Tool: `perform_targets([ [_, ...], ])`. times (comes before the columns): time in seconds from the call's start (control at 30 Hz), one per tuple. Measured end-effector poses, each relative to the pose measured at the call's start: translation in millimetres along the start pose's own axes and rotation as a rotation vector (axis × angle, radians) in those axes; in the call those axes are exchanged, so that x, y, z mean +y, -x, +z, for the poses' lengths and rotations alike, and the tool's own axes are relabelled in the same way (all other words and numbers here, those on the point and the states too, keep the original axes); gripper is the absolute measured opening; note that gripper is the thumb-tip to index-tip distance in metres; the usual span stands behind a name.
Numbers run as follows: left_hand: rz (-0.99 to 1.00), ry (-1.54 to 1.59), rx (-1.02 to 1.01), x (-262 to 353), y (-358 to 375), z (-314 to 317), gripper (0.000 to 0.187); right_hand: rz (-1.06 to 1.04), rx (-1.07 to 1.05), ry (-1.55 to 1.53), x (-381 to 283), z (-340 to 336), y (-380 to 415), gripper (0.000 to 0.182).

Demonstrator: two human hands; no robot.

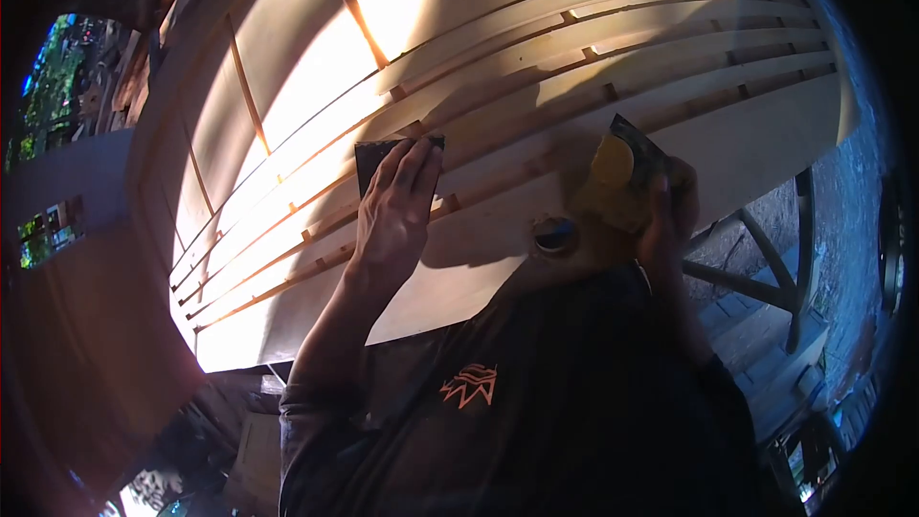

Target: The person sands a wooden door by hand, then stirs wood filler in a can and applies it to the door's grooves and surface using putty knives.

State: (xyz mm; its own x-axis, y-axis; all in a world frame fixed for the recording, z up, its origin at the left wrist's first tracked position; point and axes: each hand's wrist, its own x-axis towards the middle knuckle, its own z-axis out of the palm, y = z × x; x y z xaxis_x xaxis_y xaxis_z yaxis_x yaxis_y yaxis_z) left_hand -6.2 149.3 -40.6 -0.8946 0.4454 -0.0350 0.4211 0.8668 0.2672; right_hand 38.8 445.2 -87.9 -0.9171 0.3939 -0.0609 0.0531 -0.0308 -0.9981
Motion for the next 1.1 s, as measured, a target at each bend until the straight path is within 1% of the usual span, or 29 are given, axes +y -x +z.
perform_targets([
  [0.07,0.006,-0.009,-0.062,-1,7,-8,0.046,0.000,-0.012,0.011,5,-4,-2,0.031],
  [0.2,0.045,0.242,-0.315,-16,0,-50,0.047,-0.020,-0.041,0.060,-3,-3,-4,0.029],
  [0.23,-0.039,0.348,-0.251,-15,-10,-58,0.051,-0.006,-0.040,0.043,-6,-2,-2,0.029],
  [0.27,-0.061,0.357,-0.258,-13,-21,-71,0.058,0.004,-0.033,0.027,-8,-1,-1,0.028],
  [0.33,-0.112,0.424,-0.405,-27,-46,-70,0.050,-0.016,-0.026,0.031,-7,-1,0,0.028],
  [0.37,-0.093,0.325,-0.460,-32,-58,-69,0.049,-0.029,-0.025,0.034,-6,-1,-1,0.028],
  [0.4,-0.246,0.279,-0.645,-25,-77,-79,0.048,-0.029,-0.024,0.039,-6,-1,-2,0.027],
  [0.47,-0.276,0.481,-0.664,-42,-94,-66,0.058,-0.028,-0.019,0.046,-5,-2,-2,0.026],
  [0.57,-0.260,0.520,-0.794,-55,-115,-64,0.052,-0.044,-0.006,0.031,-3,-2,-2,0.025],
  [0.67,-0.403,0.664,-0.804,-67,-124,-54,0.054,-0.043,0.013,0.016,-6,0,-1,0.024],
  [0.7,-0.415,0.685,-0.801,-68,-125,-52,0.054,-0.044,0.018,0.014,-4,0,-1,0.024],
  [0.9,-0.333,0.641,-0.905,-74,-134,-60,0.055,-0.037,0.045,-0.027,-2,0,0,0.023],
  [1.0,-0.289,0.743,-0.862,-69,-126,-77,0.054,-0.015,0.059,-0.078,2,-1,0,0.024],
  [1.03,-0.213,0.906,-0.922,-66,-126,-77,0.057,-0.010,0.066,-0.104,4,-2,0,0.024],
  [1.07,-0.139,1.113,-0.885,-54,-117,-76,0.062,-0.006,0.074,-0.132,4,-2,0,0.024],
  [1.1,0.011,1.155,-0.772,-41,-103,-68,0.063,0.078,0.091,-0.278,1,1,0,0.024],
])
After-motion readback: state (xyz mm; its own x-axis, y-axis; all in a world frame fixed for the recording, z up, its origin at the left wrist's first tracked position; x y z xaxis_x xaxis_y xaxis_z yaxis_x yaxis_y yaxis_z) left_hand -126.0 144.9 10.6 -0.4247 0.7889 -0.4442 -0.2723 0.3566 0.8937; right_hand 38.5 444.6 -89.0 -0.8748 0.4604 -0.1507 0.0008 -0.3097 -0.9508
